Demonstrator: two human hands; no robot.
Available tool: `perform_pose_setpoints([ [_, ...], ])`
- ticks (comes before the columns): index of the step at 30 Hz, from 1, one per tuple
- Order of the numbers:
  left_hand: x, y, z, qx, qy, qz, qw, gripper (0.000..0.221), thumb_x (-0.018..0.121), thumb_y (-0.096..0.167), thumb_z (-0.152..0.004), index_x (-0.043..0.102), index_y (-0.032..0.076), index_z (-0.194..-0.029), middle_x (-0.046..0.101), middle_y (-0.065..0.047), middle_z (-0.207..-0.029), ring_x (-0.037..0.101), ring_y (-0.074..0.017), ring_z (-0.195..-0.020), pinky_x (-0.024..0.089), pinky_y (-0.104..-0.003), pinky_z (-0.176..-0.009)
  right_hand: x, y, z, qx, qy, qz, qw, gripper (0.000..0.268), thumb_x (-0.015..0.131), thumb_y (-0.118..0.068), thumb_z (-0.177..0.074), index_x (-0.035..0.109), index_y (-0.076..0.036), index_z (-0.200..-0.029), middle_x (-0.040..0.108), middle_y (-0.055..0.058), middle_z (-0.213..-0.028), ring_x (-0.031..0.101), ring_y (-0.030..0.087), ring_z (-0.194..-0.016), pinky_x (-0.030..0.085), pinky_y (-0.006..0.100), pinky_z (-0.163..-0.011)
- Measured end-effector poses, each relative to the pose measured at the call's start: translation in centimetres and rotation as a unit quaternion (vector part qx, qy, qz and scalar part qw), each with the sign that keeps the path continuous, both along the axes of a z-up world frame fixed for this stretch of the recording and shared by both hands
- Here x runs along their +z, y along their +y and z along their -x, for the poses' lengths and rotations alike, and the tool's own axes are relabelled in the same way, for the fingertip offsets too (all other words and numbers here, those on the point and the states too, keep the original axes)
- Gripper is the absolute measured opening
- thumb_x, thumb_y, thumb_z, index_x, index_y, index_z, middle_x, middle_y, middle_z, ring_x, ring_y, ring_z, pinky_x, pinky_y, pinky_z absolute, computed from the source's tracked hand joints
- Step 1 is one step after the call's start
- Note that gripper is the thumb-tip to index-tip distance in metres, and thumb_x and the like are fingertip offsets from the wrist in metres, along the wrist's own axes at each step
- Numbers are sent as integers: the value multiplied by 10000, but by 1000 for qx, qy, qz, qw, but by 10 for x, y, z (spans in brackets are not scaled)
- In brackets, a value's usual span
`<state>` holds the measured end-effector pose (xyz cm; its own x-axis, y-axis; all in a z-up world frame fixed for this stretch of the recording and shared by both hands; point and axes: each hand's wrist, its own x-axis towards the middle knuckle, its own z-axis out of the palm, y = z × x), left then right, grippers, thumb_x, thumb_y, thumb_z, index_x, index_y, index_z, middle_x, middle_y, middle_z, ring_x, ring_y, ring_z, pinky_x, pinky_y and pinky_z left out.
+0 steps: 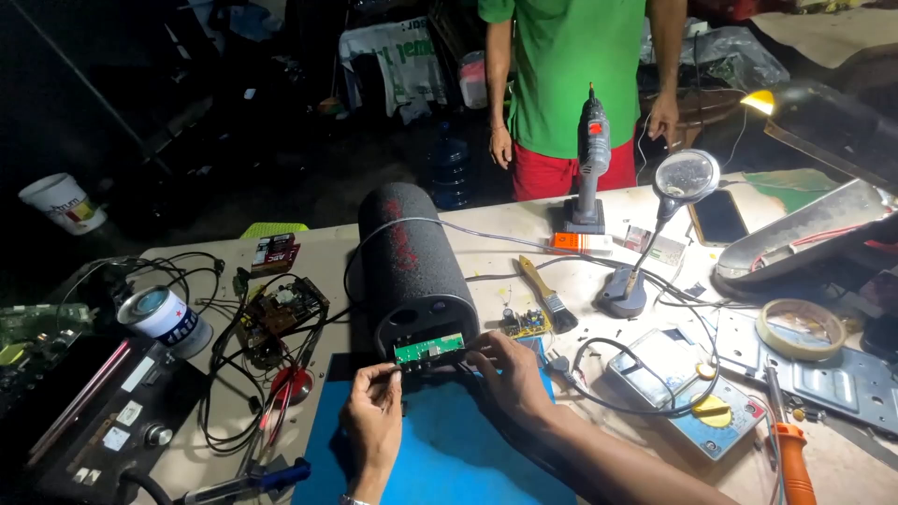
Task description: Disassembling a circuit board from a portable speaker to inspect or repair internal components.
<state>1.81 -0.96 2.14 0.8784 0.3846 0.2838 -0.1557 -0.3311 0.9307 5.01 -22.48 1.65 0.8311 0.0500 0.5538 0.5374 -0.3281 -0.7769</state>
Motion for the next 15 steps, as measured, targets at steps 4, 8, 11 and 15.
perform_pose_setpoints([
  [4,-2,2,0,-16,-15,8,1000,179,731,47,-891,717,63,-1069,830,-121,-980,820,-178,-918,682,-256,-791,9,1,6,2,-5,-4,1000,100,679,-171,-958,694,-89,-1013,805,57,-915,823,163,-818,715,287,-748],
  [8,-4,3,-2,-9,-60,-43,997,132,738,90,-897,723,69,-1026,823,-93,-960,802,-167,-894,667,-270,-807,2,1,-1,-1,29,-35,999,110,694,-133,-943,696,-74,-1035,815,74,-915,835,162,-856,709,281,-770],
  [11,-3,3,-2,-6,-68,-56,996,133,741,94,-894,730,64,-1023,822,-90,-972,800,-167,-887,667,-271,-808,5,0,1,11,15,-33,999,136,680,-97,-947,691,-66,-1079,805,96,-981,831,181,-904,710,286,-789],
  [15,-2,3,-3,2,-74,-72,995,132,744,101,-893,743,80,-1024,819,-91,-963,792,-170,-886,658,-273,-806,7,-2,4,47,32,-56,997,186,607,-51,-970,673,-49,-1144,774,114,-1086,811,213,-1021,696,336,-890],
])
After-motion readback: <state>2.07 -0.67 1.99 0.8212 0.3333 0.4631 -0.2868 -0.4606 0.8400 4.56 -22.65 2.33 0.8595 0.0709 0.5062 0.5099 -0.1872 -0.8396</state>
